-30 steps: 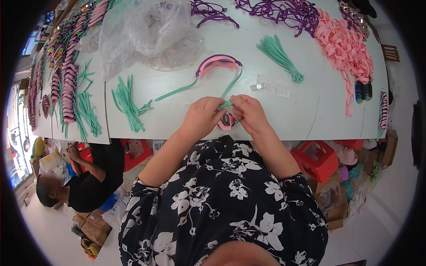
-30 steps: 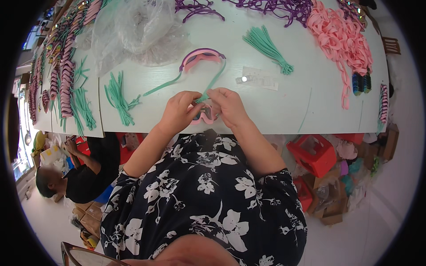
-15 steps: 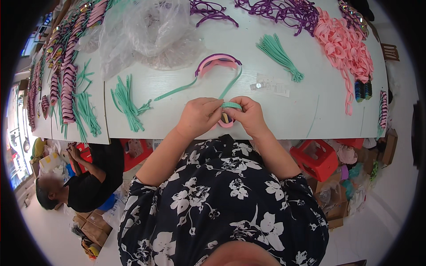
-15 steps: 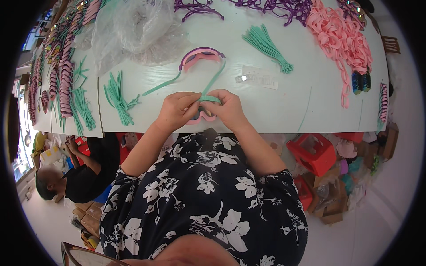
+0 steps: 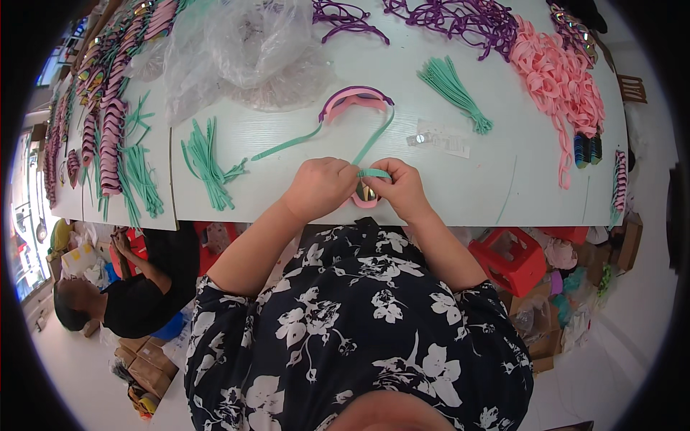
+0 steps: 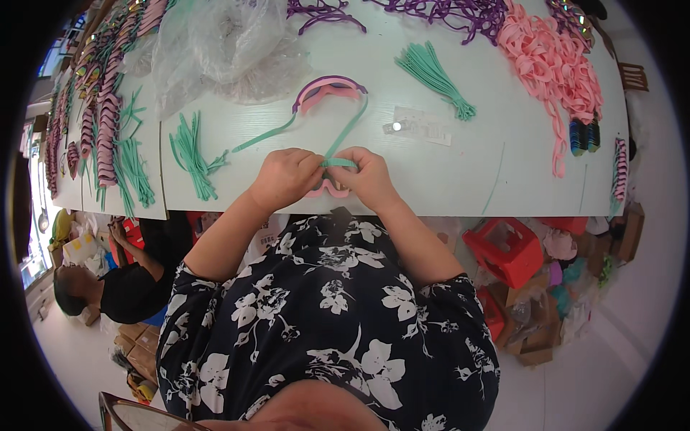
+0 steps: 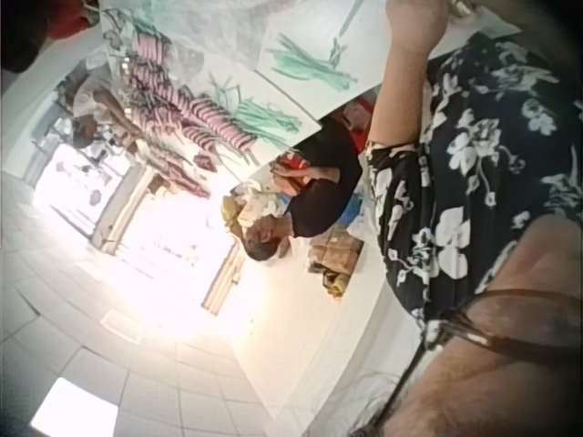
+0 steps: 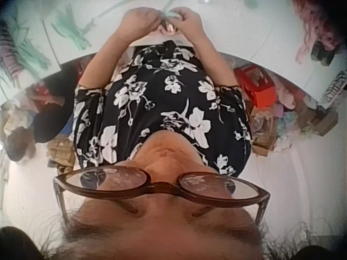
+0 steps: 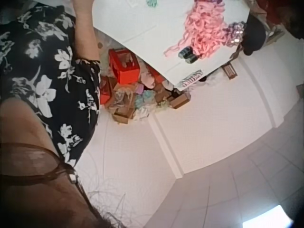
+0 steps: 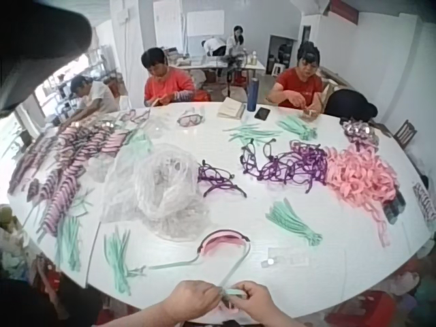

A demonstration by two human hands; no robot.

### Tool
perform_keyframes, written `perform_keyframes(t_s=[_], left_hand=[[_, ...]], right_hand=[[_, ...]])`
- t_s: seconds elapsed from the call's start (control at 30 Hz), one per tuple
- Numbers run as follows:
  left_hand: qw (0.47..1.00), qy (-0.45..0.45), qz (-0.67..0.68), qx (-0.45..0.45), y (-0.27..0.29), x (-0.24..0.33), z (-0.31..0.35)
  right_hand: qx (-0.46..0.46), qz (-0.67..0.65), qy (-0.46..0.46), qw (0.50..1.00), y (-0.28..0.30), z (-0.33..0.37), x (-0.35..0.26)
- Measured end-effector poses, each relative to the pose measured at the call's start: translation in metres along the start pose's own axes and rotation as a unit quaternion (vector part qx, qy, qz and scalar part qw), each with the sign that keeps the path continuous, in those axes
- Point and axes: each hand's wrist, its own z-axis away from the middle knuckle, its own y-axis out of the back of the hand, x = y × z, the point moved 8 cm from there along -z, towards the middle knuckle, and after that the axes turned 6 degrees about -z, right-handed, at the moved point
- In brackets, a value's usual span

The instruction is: Assembling and packing swimming goggles at a workshop table.

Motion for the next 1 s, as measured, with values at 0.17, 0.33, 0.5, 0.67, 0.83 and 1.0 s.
perform_keyframes(t_s=[0.17,0.33,0.5,0.67,0.83,1.0], left_hand=[[0.999,0.020,0.020,0.029,0.005,0.000,0.001],[0.978,0.165,0.107,0.070,0.004,-0.012,0.005],[0.896,0.343,0.271,0.075,-0.020,-0.026,0.021],[0.977,0.125,0.109,0.136,0.005,-0.001,0.008],[0.988,0.061,0.043,0.137,0.009,0.008,0.006],[0.970,0.159,0.179,0.036,-0.004,-0.007,0.004]], right_hand=[[0.011,-0.080,-0.034,0.996,0.000,0.003,0.014],[0.028,-0.004,0.023,0.999,-0.008,0.008,-0.001],[0.013,0.129,0.058,0.990,-0.008,0.005,-0.008],[-0.023,-0.064,-0.011,0.998,0.006,-0.003,0.009],[-0.010,-0.100,-0.023,0.995,0.009,-0.008,0.010],[0.019,-0.134,0.010,0.991,0.011,-0.007,0.011]])
